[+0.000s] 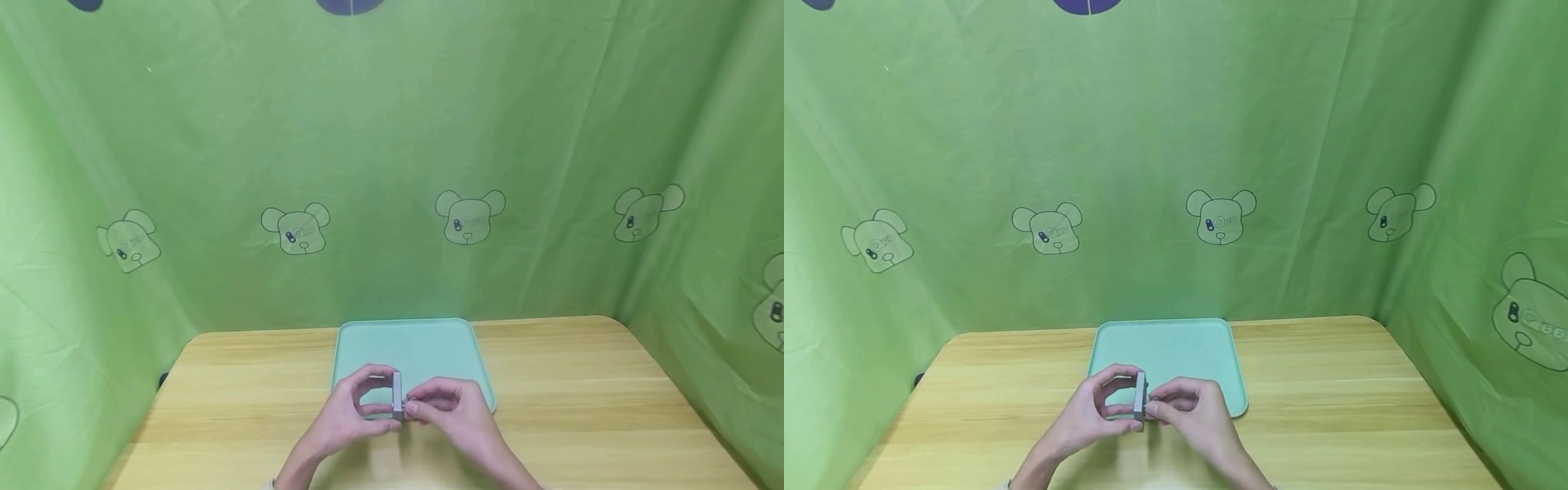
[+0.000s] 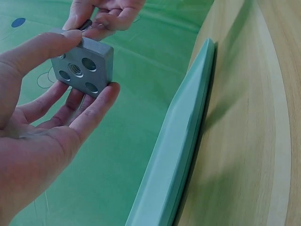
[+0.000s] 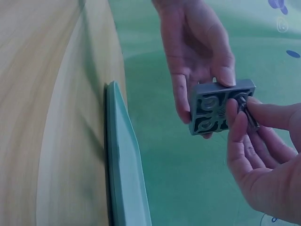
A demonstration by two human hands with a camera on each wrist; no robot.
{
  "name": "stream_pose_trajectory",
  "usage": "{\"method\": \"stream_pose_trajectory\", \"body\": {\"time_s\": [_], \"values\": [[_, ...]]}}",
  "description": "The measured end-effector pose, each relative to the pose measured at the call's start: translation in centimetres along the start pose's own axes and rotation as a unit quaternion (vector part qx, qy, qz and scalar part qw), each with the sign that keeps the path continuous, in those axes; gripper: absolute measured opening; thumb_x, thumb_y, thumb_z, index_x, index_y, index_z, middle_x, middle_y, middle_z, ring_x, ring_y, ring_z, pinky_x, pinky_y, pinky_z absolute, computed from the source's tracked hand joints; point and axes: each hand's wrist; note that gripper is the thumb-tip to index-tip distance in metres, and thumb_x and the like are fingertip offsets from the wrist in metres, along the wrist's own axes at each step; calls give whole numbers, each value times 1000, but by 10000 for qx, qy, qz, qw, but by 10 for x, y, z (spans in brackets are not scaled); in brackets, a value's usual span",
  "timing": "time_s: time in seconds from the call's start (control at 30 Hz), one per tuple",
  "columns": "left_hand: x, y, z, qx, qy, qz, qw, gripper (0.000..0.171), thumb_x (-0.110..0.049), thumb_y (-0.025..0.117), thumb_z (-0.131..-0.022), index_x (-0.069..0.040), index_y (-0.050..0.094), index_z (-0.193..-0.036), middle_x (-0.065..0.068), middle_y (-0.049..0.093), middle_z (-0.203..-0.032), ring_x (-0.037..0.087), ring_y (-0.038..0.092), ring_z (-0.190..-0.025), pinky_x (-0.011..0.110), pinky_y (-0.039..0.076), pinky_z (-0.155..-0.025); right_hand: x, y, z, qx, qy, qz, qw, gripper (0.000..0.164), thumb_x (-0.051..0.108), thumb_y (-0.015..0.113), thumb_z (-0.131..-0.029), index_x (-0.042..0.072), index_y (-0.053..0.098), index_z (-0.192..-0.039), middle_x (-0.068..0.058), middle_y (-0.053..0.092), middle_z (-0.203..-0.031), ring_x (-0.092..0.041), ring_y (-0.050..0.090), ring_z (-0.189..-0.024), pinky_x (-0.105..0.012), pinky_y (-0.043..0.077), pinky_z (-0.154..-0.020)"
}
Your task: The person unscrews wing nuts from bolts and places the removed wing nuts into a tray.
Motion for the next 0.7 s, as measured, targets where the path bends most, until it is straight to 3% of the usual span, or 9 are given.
{"method": "stream_pose_trajectory", "body": {"time_s": [0.1,0.17,0.27,0.33,0.43,0.5,0.57,0.63,0.7], "values": [[0,0,1,-59,-98,30,9999,64,6,77,-71,-2,49,-128,19,47,-130,36,49,-121,43,53,-92,-2,3,1,-96,-895,410,9951,17,14,76,-79,6,72,-93,-6,71,-90,-22,70,-82,-34,61,-75],[0,0,1,-92,-123,52,9999,63,6,76,-71,-3,50,-127,17,48,-129,37,49,-120,43,54,-92,-4,5,1,-165,-1735,799,9814,13,8,76,-79,9,73,-92,-4,71,-90,-19,69,-82,-31,61,-73],[-1,-1,1,-83,-80,73,9999,62,7,74,-71,-3,50,-127,18,48,-130,38,48,-121,44,54,-91,-7,6,-1,-322,-3051,1421,9411,19,-2,77,-75,9,73,-90,-4,72,-90,-18,69,-81,-26,60,-72],[-1,-2,0,-72,-50,75,9999,61,7,74,-72,-2,50,-127,18,47,-130,39,47,-122,45,54,-91,-7,7,-3,-383,-3718,1678,9122,23,-6,78,-71,9,73,-88,-6,72,-90,-19,69,-81,-24,59,-74],[-1,-4,0,-59,-69,87,9999,61,5,75,-73,-1,49,-128,18,47,-130,39,46,-122,46,53,-92,-6,7,-5,-355,-4605,2057,8628,17,-4,76,-74,6,71,-87,-10,71,-92,-22,69,-82,-22,58,-77],[-2,-4,0,-73,-75,105,9999,61,4,75,-73,0,49,-128,18,47,-130,40,46,-122,47,53,-91,-5,7,-7,-330,-5058,2277,8314,9,-1,73,-79,2,70,-87,-14,70,-94,-24,69,-82,-21,58,-77],[-3,-5,1,-89,-132,147,9998,61,3,76,-73,0,48,-128,18,47,-130,39,46,-122,47,53,-92,-5,6,-8,-309,-5322,2424,8106,5,2,70,-82,0,69,-87,-16,69,-96,-25,69,-82,-19,57,-76],[-3,-5,1,-102,-160,182,9997,62,3,76,-73,0,48,-128,19,47,-130,39,46,-122,48,53,-92,-7,6,-9,-298,-5419,2469,8028,6,1,70,-82,-2,69,-87,-16,69,-97,-26,69,-83,-18,57,-76],[-3,-5,1,-113,-196,230,9995,63,4,76,-72,0,48,-128,19,47,-130,38,46,-123,48,53,-92,-8,5,-10,-289,-5404,2500,8029,8,-1,71,-80,-1,69,-87,-16,69,-97,-25,69,-83,-19,57,-77]]}}
Point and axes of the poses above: each hand's wrist, its own z-axis away from the middle knuckle, its own y-axis out of the palm, x = y × z
